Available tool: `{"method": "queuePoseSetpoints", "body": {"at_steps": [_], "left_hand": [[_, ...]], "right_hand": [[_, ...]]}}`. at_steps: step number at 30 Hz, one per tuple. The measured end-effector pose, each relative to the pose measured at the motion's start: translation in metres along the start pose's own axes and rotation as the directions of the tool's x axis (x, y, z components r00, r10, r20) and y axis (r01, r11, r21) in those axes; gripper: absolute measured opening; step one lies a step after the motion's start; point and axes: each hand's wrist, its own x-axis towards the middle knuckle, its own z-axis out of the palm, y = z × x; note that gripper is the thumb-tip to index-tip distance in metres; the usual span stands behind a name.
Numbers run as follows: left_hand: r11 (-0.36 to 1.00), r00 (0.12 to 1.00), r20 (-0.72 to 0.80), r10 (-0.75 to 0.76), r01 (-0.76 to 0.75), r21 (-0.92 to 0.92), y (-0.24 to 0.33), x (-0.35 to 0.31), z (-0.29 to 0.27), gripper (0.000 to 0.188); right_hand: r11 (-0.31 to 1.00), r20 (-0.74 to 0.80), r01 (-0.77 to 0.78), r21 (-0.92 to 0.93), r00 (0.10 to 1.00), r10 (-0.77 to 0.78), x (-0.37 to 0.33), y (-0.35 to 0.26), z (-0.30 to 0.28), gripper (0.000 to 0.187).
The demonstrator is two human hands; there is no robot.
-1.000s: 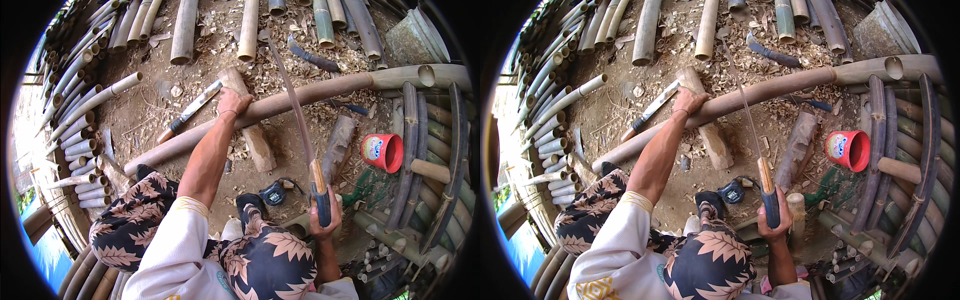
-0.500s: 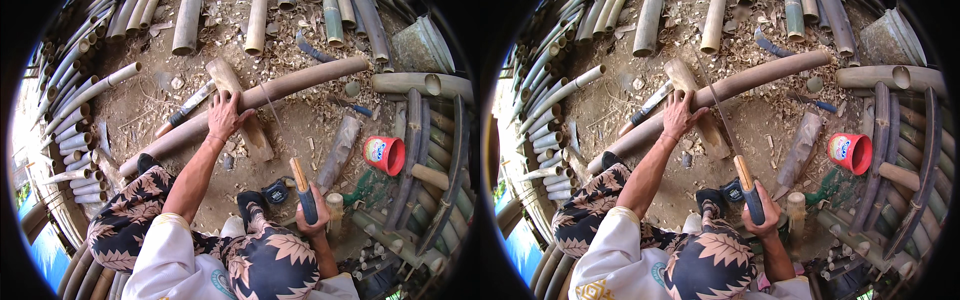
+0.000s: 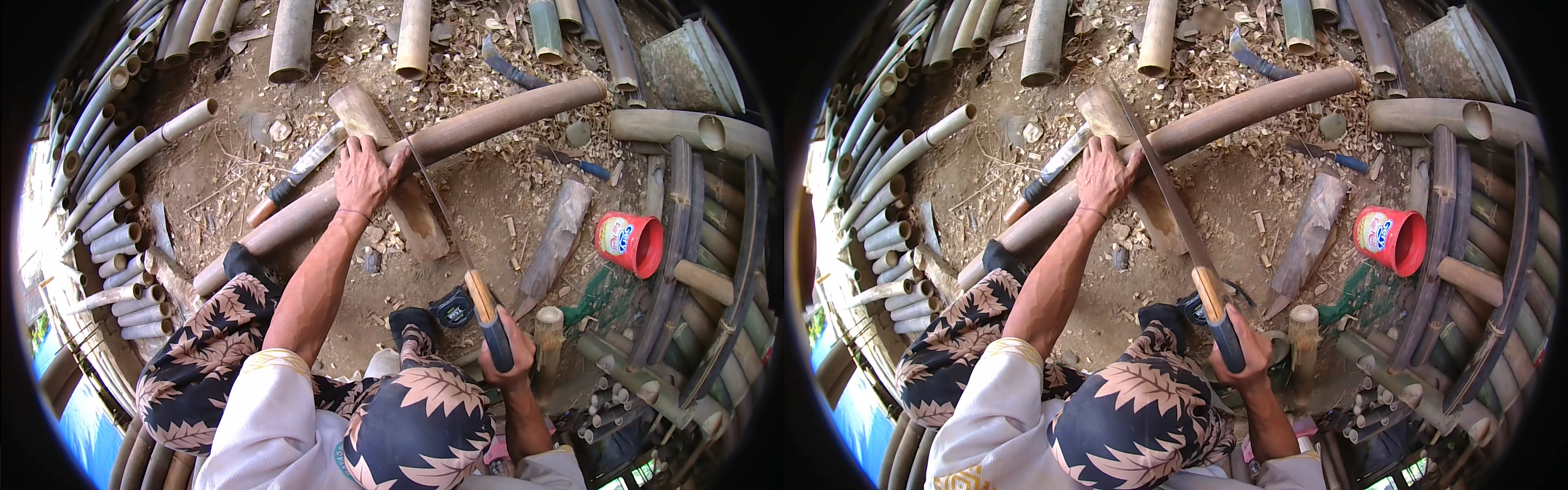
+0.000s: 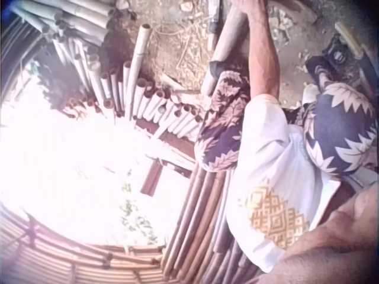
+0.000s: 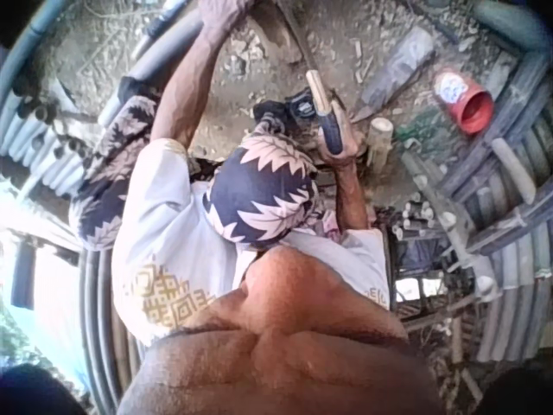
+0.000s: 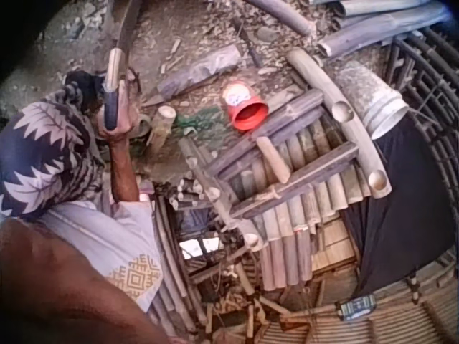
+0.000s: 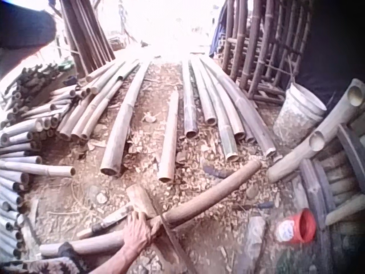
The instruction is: The person assembles bamboo pieces by fitting a crossbar into holes, measures a bamboo pole with a tape measure, and saws a section of a bamboo pole by hand.
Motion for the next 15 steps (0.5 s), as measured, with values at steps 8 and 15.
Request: {"method": "queuePoseSetpoints", "body": {"at_steps": [8, 15], "left_hand": [[0.998, 0.997, 0.052, -0.06, 0.06, 0.009, 0.002, -0.001, -0.002, 0.068], [1.0, 0.999, 0.042, -0.02, 0.02, 0.006, -0.001, 0.004, 0.001, 0.068]], "right_hand": [[0.997, 0.013, -0.076, -0.013, 0.997, 0.077, -0.033, -0.011, -0.017, 0.052], [0.995, -0.087, -0.047, 0.084, 0.995, 0.054, 0.069, 0.022, 0.06, 0.05]]}}
